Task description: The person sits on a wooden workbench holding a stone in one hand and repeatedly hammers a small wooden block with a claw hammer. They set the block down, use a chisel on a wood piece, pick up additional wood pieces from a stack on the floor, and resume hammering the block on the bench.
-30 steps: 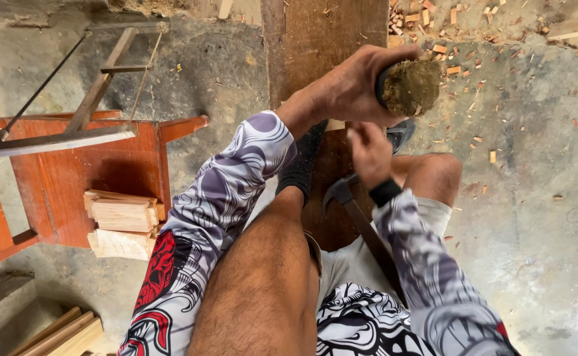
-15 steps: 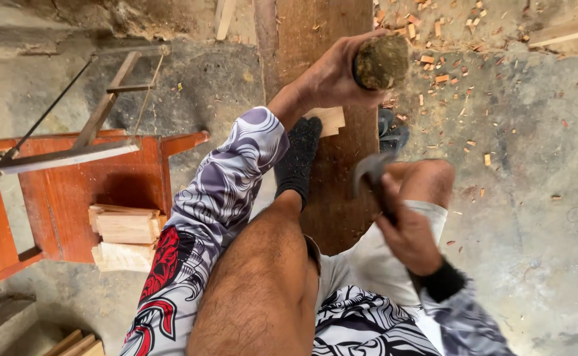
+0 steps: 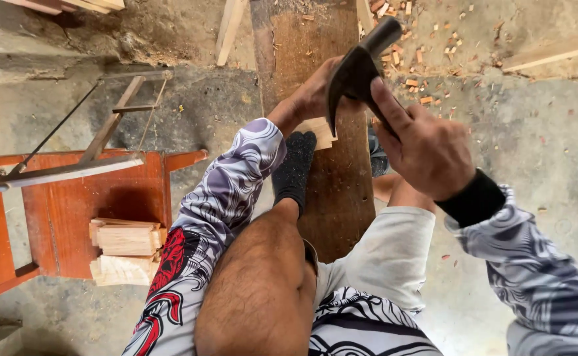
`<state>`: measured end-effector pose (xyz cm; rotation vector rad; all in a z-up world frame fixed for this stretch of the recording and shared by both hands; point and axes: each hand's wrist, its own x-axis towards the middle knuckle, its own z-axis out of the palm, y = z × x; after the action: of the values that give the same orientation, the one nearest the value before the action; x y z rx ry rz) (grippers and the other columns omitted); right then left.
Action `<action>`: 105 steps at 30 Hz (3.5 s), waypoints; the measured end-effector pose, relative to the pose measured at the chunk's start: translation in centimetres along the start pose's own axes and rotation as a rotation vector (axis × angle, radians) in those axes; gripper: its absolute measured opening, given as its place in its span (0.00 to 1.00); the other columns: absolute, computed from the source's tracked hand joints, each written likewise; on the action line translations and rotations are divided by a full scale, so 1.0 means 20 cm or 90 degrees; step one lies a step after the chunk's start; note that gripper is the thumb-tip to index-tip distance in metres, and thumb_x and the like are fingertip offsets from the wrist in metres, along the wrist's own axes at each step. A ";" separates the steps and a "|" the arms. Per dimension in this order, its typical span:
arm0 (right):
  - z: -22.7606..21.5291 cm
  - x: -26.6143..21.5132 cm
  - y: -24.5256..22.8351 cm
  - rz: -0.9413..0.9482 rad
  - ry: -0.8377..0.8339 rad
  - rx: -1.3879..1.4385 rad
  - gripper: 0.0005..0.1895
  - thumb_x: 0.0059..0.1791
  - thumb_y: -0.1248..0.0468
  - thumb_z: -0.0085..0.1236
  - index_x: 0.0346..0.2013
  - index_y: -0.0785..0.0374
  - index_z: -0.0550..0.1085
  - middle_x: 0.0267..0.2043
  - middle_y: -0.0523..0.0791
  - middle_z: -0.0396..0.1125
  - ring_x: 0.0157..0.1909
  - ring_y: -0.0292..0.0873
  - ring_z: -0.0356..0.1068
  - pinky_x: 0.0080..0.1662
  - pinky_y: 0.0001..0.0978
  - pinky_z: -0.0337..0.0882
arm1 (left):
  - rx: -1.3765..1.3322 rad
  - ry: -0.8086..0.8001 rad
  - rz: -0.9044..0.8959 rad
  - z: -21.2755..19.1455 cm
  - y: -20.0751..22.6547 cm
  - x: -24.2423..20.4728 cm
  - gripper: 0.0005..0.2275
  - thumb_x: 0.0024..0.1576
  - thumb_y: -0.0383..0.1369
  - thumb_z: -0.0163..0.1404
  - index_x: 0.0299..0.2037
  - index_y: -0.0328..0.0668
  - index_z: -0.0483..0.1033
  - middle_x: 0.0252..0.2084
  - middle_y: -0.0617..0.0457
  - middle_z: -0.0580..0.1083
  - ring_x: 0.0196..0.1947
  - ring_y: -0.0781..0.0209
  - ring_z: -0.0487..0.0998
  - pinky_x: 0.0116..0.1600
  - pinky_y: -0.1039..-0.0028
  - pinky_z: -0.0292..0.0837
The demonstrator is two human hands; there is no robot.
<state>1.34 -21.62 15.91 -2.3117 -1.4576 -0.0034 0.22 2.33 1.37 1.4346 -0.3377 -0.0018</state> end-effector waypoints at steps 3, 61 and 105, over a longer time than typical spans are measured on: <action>-0.11 0.02 -0.04 0.092 -0.074 0.177 0.42 0.55 0.61 0.61 0.80 0.45 0.50 0.30 0.48 0.70 0.26 0.44 0.72 0.31 0.40 0.72 | 0.097 0.002 -0.260 -0.04 -0.15 -0.02 0.18 0.53 0.26 0.60 0.54 0.27 0.76 0.43 0.41 0.77 0.40 0.55 0.76 0.49 0.63 0.76; 1.43 -0.61 0.14 0.414 0.044 0.580 0.14 0.57 0.59 0.56 0.49 0.68 0.77 0.42 0.52 0.76 0.43 0.47 0.74 0.47 0.35 0.72 | 0.127 0.069 -0.020 0.39 0.13 -0.12 0.25 0.49 0.37 0.70 0.52 0.35 0.74 0.41 0.52 0.82 0.41 0.65 0.84 0.53 0.70 0.81; 1.48 -0.60 0.07 0.528 0.130 0.618 0.11 0.55 0.61 0.62 0.39 0.70 0.79 0.36 0.40 0.76 0.38 0.31 0.71 0.40 0.26 0.70 | 0.166 0.047 0.067 0.39 -0.06 -0.14 0.35 0.49 0.35 0.72 0.63 0.33 0.64 0.47 0.47 0.81 0.48 0.58 0.86 0.58 0.67 0.83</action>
<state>-9.07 -22.63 -14.25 -1.7972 -0.1812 0.5473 -3.92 -4.87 0.34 1.6676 -0.3628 0.1862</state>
